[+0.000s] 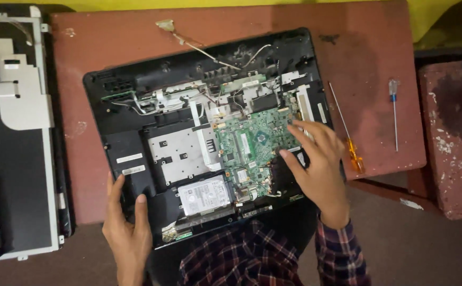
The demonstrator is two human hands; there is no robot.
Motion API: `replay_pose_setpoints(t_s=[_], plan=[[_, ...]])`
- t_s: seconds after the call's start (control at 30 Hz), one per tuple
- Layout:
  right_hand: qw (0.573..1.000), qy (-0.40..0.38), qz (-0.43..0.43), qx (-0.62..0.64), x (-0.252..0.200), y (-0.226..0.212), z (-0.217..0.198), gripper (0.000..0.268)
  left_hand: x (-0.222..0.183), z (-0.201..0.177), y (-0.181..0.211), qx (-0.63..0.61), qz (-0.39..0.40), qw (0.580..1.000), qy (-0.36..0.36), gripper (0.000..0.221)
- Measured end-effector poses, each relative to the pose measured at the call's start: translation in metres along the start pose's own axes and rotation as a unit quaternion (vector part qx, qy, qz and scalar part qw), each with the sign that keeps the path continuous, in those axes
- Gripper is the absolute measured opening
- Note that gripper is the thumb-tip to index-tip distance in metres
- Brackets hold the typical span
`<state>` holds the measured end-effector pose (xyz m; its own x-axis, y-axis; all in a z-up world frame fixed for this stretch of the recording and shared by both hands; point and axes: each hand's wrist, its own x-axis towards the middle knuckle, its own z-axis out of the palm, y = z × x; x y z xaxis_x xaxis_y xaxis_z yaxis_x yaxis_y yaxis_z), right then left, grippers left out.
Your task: Disassembling an electronic device by removing screws and internal components using a manual screwdriver.
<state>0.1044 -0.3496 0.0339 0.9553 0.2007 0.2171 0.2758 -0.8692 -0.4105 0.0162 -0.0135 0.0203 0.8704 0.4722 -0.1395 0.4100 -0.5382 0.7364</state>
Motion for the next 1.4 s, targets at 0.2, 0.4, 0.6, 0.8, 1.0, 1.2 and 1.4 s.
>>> replay_pose_setpoints(t_s=[0.2, 0.4, 0.6, 0.8, 1.0, 1.2, 1.4], plan=[[1.000, -0.003, -0.003, 0.000, 0.050, 0.019, -0.006, 0.043, 0.001, 0.005, -0.010, 0.017, 0.019, 1.000, 0.002, 0.054], [0.993, 0.051, -0.006, 0.103, 0.062, 0.052, 0.028, 0.027, 0.003, 0.011, -0.032, 0.046, 0.051, 0.997, 0.025, 0.058], [0.979, 0.134, 0.017, 0.154, 0.060, 0.050, 0.018, 0.024, 0.004, 0.010, -0.029, 0.065, 0.061, 0.996, 0.019, 0.055], [0.972, 0.198, 0.019, 0.128, 0.056, 0.060, 0.023, 0.038, 0.002, 0.012, -0.024, 0.080, 0.066, 0.994, 0.031, 0.053], [0.976, 0.162, 0.068, 0.132, 0.053, 0.056, 0.018, 0.035, 0.001, 0.012, -0.030, 0.084, 0.086, 0.992, 0.038, 0.051], [0.983, 0.142, 0.045, 0.105, 0.056, 0.055, 0.024, 0.028, 0.002, 0.012, -0.024, 0.063, 0.088, 0.993, 0.036, 0.051], [0.982, 0.135, 0.070, 0.114, 0.054, 0.055, 0.025, 0.023, 0.002, 0.010, -0.011, 0.041, 0.083, 0.995, 0.024, 0.051]])
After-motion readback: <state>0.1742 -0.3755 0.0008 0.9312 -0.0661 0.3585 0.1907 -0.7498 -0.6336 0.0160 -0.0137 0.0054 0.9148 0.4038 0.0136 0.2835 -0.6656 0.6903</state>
